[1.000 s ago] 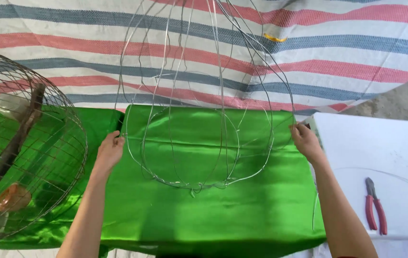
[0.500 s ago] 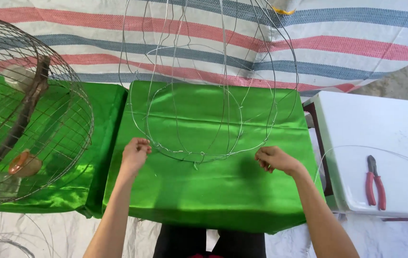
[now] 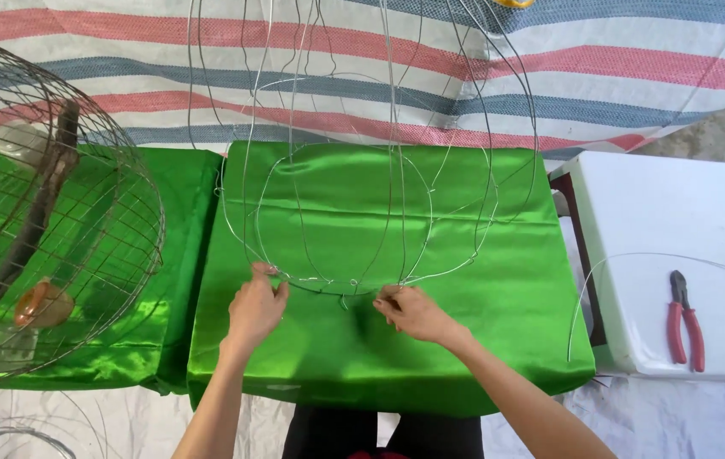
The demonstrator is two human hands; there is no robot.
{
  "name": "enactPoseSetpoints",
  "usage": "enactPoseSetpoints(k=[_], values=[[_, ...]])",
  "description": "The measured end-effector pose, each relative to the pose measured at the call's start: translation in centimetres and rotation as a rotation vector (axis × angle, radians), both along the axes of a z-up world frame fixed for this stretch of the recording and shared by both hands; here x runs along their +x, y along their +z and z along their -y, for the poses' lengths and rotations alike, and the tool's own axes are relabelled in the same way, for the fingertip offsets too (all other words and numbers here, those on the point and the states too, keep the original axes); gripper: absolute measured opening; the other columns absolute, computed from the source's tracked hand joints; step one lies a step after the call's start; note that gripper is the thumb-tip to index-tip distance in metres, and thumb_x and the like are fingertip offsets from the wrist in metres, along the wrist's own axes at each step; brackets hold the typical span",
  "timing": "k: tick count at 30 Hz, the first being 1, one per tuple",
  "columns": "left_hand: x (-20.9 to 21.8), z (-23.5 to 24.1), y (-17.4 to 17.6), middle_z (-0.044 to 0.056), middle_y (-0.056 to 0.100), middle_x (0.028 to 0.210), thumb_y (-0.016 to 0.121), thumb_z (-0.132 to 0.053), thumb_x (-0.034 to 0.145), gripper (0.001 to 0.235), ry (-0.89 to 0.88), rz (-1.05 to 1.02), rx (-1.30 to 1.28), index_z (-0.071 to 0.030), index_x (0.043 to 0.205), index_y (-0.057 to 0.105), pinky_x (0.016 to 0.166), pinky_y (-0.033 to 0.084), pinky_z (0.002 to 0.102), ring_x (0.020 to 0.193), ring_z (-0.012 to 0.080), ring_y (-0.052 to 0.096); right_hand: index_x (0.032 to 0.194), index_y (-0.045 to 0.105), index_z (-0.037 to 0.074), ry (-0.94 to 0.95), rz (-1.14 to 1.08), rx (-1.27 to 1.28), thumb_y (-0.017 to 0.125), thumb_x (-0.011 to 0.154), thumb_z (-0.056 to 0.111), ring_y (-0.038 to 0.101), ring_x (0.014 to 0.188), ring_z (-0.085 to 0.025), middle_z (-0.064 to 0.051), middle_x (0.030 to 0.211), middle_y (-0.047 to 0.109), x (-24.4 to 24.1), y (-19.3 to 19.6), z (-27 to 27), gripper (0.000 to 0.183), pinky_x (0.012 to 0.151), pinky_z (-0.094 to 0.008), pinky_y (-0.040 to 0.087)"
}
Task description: The person uses wire cutters to trim a piece of wire and then attaches it to a wire mesh structure. They proceed to twist and secure the wire around the frame of the cage by hand, shaping the structure.
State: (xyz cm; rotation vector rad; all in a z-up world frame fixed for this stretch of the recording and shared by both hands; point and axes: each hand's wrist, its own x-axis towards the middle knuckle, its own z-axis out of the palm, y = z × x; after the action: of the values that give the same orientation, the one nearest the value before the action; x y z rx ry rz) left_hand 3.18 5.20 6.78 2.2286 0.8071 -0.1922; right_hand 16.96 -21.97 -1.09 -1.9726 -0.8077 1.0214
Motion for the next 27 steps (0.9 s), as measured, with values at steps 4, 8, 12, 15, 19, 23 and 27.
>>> enactPoseSetpoints(k=[4, 8, 12, 15, 19, 23, 27], values=[[-1.1, -0.4, 1.4, 0.021, 0.075, 0.085, 0.052, -0.023, 0.105, 0.032, -0.069, -0.055, 0.113, -0.003, 0.128, 0.049, 0.064, 0.060, 0.041, 0.071, 0.0277, 0.075, 0.094, 0.075, 0.004, -0.030, -0.042, -0.090, 0.039, 0.106, 0.036, 0.070, 0.050, -0.021, -0.012, 0.064, 0.071, -1.8, 1.3, -0.6, 0.049, 0.047, -0.033, 0.060], [-1.3, -0.6, 1.3, 0.017, 0.074, 0.081, 0.046, -0.019, 0.108, 0.025, -0.031, -0.001, 0.096, -0.003, 0.125, 0.055, 0.060, 0.058, 0.035, 0.064, 0.0231, 0.071, 0.102, 0.074, -0.001, -0.172, -0.325, -0.053, 0.031, 0.107, 0.051, 0.070, 0.051, -0.024, -0.016, 0.067, 0.070, -4.1, 1.4, -1.2, 0.068, 0.043, -0.035, 0.061], [-0.7, 0.0, 0.6, 0.019, 0.071, 0.080, 0.041, -0.014, 0.109, 0.025, -0.041, 0.020, 0.100, 0.000, 0.122, 0.056, 0.063, 0.058, 0.040, 0.064, 0.0253, 0.069, 0.121, 0.060, 0.008, -0.252, -0.013, -0.004, 0.053, 0.101, 0.032, 0.074, 0.058, -0.023, -0.012, 0.075, 0.074, -6.0, 2.4, -3.9, 0.031, 0.051, -0.036, 0.062], [-0.1, -0.2, -0.2, 0.016, 0.069, 0.076, 0.040, -0.013, 0.109, 0.025, -0.052, 0.014, 0.164, -0.001, 0.116, 0.060, 0.060, 0.056, 0.036, 0.062, 0.0226, 0.067, 0.134, 0.050, -0.004, -0.256, 0.112, 0.050, 0.056, 0.097, 0.003, 0.067, 0.105, -0.035, -0.023, 0.120, 0.059, -6.5, 5.5, -5.6, 0.038, 0.078, -0.040, 0.064], [-0.2, -0.4, 0.0, 0.020, 0.070, 0.081, 0.042, -0.015, 0.109, 0.025, -0.065, 0.094, 0.129, 0.001, 0.120, 0.059, 0.066, 0.058, 0.041, 0.068, 0.0280, 0.071, 0.136, 0.049, 0.005, -0.270, 0.246, 0.108, 0.068, 0.094, 0.011, 0.064, 0.108, -0.044, -0.022, 0.121, 0.051, -5.6, 1.4, -6.5, 0.047, 0.087, -0.050, 0.063], [-1.4, -1.2, 0.8, 0.023, 0.074, 0.087, 0.052, -0.025, 0.106, 0.033, -0.077, -0.023, 0.134, 0.002, 0.123, 0.056, 0.070, 0.060, 0.048, 0.076, 0.0323, 0.075, 0.118, 0.059, 0.011, -0.095, 0.597, 0.019, 0.069, 0.095, 0.024, 0.067, 0.102, -0.038, -0.012, 0.107, 0.057, -4.9, -0.8, -6.6, 0.029, 0.081, -0.048, 0.062], [-2.5, 0.5, 1.3, 0.019, 0.079, 0.098, 0.058, -0.034, 0.099, 0.030, -0.284, -0.142, 0.128, -0.009, 0.112, 0.068, 0.080, 0.058, 0.055, 0.095, 0.0406, 0.076, 0.112, 0.059, 0.018, -0.100, 0.616, -0.058, 0.070, 0.092, 0.024, 0.069, 0.099, -0.033, -0.006, 0.102, 0.058, -3.5, -4.5, -6.9, 0.024, 0.080, -0.048, 0.062]])
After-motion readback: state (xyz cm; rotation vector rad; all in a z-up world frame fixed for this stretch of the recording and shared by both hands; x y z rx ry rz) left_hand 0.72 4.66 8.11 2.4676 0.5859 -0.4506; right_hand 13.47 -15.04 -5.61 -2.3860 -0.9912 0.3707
